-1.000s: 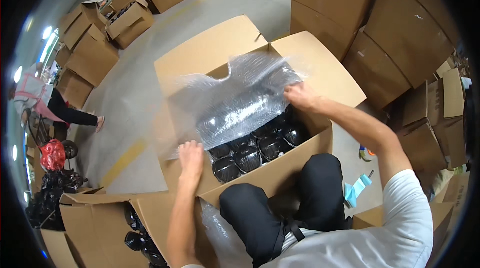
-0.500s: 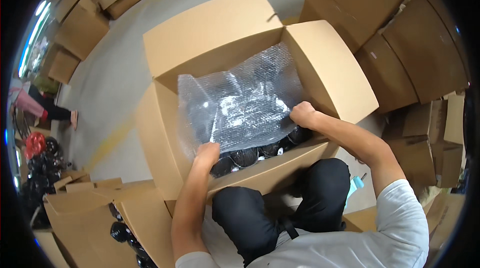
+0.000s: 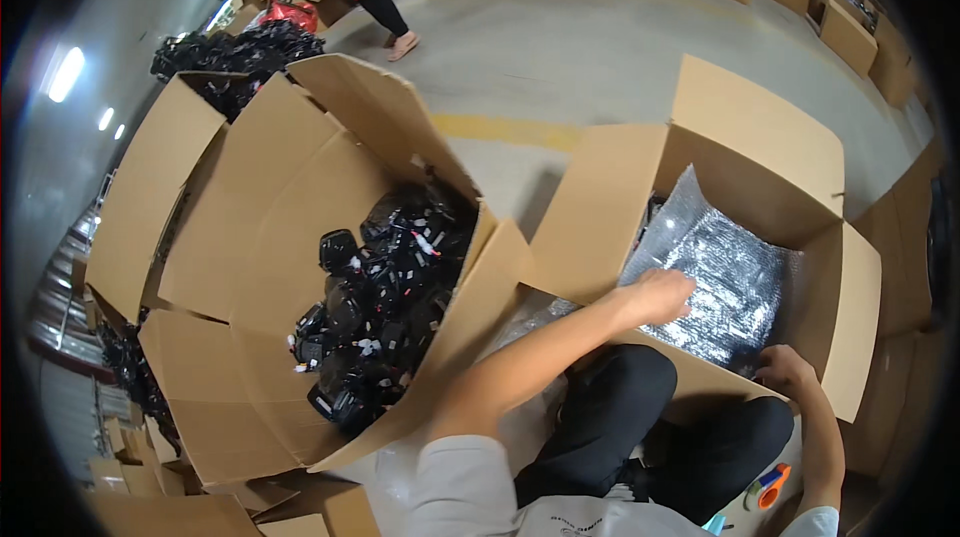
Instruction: The person sits on the floor in a warehouse and packs small black electronic devices into a cardboard box. They place bubble wrap at the bottom of the box, then transfer the devices one by one from a large source box into the destination box, arranging them in rows.
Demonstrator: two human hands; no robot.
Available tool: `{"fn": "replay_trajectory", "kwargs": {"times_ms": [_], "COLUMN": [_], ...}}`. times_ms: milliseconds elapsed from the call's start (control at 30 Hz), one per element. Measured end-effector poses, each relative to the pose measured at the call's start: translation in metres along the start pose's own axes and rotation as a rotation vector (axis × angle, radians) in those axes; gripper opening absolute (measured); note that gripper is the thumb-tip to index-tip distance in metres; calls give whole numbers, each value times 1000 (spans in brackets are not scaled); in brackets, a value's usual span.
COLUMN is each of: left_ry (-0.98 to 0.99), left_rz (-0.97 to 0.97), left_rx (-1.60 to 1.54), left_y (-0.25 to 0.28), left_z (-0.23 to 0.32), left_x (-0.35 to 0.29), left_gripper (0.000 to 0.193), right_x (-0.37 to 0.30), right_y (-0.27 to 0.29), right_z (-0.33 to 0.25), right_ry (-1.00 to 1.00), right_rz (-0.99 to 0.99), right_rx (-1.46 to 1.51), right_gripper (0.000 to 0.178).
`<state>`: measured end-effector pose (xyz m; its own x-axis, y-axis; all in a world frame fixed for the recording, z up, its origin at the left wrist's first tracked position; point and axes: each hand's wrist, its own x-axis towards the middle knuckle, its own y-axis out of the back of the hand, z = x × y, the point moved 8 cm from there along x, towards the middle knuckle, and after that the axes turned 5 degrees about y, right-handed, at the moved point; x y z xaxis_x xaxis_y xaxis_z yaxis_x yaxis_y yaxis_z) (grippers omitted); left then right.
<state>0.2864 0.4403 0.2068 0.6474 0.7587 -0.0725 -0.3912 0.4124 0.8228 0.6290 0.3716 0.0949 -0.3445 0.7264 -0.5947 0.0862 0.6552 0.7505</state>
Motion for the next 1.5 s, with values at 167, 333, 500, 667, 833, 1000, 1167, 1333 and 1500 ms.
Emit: {"fn": "replay_trajectory", "kwargs": {"times_ms": [167, 333, 500, 667, 833, 1000, 1167, 1333, 1500], "left_ry": [-37, 652, 916, 1036, 1334, 1396, 1336, 1253, 937], "left_rz": [-490, 409, 885, 1202, 1210, 1376, 1249, 1391, 1740], "left_rx": [-511, -628, -326, -513, -116, 46, -244, -630, -555], "left_y": [150, 272, 196, 123, 123, 150, 179, 122, 143], "left_z": [36, -162, -385, -481, -496, -514, -550, -545, -557], "left_x": [-175, -334, -472, -469, -401, -438, -461, -379, -471], "left_gripper": [43, 24, 28, 95, 126, 109, 71, 16, 21], "right_x": [-41, -49, -40, -35, -49, -33, -24, -66, -31], "right_y": [33, 31, 38, 39, 34, 45, 30, 44, 41], "right_z": [-54, -47, -57, -48, -34, -55, -39, -45, -50], "right_ry": [-42, -63, -129, -161, -234, -321, -312, -403, -309], "right_rz": [313, 438, 537, 525, 490, 397, 391, 386, 444], "right_rx": [681, 623, 434, 405, 365, 434, 412, 387, 407], "right_gripper": [28, 28, 24, 25, 24, 28, 31, 31, 30]}}
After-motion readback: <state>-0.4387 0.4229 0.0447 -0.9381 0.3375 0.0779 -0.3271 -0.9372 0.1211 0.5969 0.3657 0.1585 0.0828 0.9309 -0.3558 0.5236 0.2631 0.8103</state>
